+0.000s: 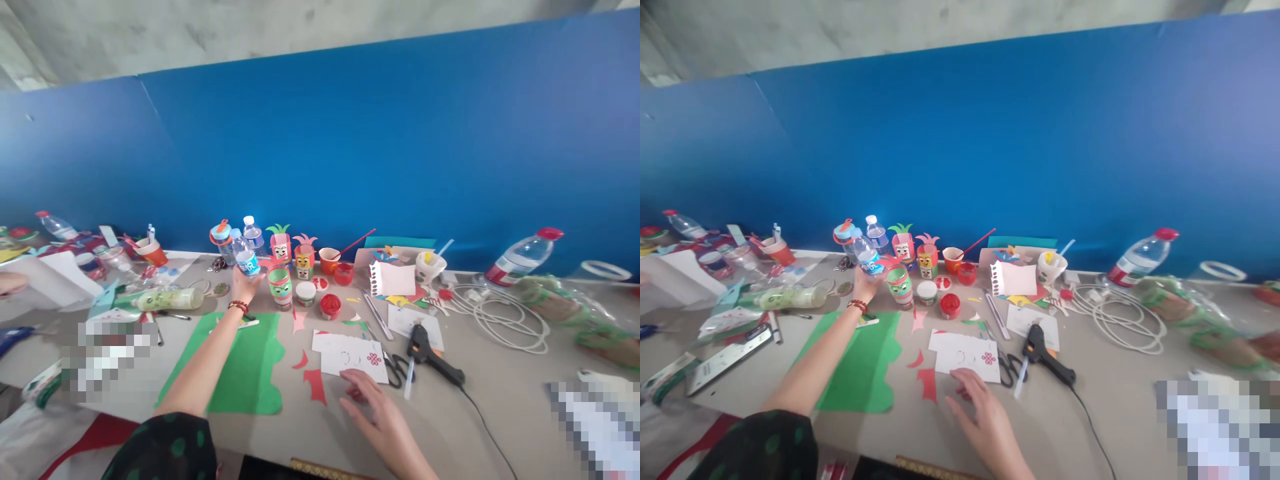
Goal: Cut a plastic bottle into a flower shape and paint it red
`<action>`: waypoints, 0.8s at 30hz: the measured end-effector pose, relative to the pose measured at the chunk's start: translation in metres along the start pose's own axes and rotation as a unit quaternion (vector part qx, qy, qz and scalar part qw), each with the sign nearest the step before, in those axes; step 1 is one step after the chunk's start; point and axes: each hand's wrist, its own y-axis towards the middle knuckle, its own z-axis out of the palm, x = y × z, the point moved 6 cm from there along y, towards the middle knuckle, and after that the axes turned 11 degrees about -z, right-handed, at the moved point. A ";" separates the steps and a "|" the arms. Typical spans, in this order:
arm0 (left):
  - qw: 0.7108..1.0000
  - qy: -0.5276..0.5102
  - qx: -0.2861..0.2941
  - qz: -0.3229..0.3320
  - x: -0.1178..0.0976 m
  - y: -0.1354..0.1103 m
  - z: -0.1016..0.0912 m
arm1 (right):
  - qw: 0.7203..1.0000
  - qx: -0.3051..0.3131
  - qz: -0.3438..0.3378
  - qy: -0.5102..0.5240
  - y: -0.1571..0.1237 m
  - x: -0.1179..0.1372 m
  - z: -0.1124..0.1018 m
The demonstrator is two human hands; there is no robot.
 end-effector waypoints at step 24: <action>0.917 -0.117 0.101 0.367 -0.082 -0.229 -0.164 | 0.939 0.039 0.055 0.336 0.018 0.025 0.037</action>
